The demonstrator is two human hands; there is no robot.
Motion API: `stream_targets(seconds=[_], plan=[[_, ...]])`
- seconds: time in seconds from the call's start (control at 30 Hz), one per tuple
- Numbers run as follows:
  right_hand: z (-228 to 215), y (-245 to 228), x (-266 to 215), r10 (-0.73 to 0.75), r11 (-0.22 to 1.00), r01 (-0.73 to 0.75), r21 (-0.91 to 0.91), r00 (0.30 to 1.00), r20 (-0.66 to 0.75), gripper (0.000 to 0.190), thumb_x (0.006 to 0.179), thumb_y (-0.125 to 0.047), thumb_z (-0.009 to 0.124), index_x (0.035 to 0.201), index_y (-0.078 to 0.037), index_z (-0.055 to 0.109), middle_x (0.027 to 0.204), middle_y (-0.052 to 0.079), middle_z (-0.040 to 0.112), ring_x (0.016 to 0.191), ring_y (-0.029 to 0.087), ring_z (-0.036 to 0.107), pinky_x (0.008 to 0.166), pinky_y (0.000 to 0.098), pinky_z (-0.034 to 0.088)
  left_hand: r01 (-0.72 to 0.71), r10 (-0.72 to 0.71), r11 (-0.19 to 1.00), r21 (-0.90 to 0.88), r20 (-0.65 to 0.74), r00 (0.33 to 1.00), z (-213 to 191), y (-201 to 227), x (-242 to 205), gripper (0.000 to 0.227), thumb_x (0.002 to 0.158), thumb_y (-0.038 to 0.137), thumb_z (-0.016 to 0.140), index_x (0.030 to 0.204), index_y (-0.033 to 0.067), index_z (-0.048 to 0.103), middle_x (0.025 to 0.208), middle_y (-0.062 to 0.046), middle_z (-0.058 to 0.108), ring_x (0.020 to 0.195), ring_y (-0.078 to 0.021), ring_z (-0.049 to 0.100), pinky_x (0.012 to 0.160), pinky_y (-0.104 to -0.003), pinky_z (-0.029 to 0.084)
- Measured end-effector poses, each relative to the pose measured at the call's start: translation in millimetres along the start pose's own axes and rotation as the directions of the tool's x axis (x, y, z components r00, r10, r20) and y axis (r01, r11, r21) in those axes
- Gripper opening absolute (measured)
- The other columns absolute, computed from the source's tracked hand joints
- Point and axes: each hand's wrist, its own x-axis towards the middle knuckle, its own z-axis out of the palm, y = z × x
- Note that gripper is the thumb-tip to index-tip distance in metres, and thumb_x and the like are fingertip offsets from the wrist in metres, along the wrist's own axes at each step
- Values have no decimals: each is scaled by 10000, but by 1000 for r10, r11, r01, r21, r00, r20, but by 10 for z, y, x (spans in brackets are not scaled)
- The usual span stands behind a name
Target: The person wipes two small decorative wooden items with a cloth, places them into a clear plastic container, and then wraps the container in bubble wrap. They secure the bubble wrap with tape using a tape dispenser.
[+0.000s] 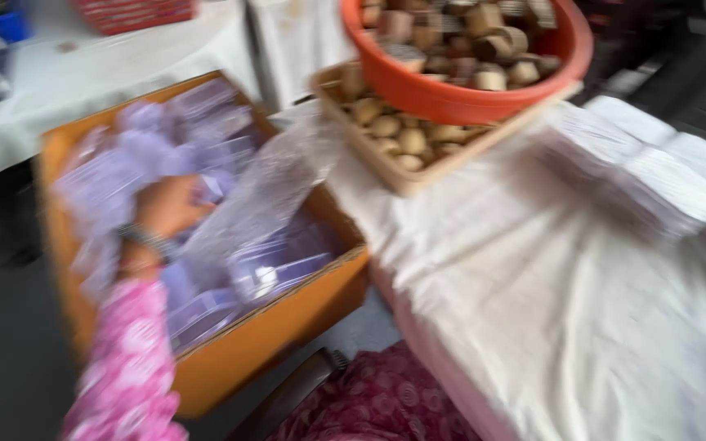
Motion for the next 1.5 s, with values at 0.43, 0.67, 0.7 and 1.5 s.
stream_targets(seconds=[0.43, 0.67, 0.7, 1.5], plan=[[-2214, -1950, -1235, 249, 951, -267, -154, 960, -131, 704, 841, -384, 754, 1456, -123, 533, 1442, 166, 542, 1324, 383, 495, 1072, 519, 441, -972, 783, 198, -125, -576, 234, -1368, 4467, -293, 397, 800, 135, 716, 1162, -2, 631, 1141, -192, 692, 1030, -366, 684, 837, -451, 564], [-3018, -2855, -2305, 408, 853, -336, -400, 907, 108, 741, 813, -562, 719, 1464, -255, 540, 1525, 105, 452, 1385, 368, 421, 990, 564, 425, -997, 923, -49, -62, -384, -22, 163, 6289, -788, 265, 869, 23, 695, 1122, 66, 632, 1181, -84, 719, 1092, -232, 700, 830, -359, 593], [-2981, -2792, -2417, 418, 846, -345, -406, 902, 105, 741, 813, -562, 719, 1464, -255, 540, 1525, 105, 452, 1385, 368, 421, 990, 564, 425, -996, 922, -60, -67, -386, -29, 172, 6379, -865, 265, 869, 23, 695, 1122, 66, 632, 1181, -84, 719, 1092, -232, 700, 830, -359, 593], [-1711, -3197, -1071, 67, 940, -53, -337, 997, 31, 163, 856, -252, 731, 986, -158, 763, 964, 106, 657, 797, 271, 702, 663, 421, 572, -82, 904, 122, -989, 77, 421, 1219, 7013, -72, 454, 929, 248, 717, 1331, 75, 596, 1211, -55, 710, 1099, -157, 672, 939, -312, 548]])
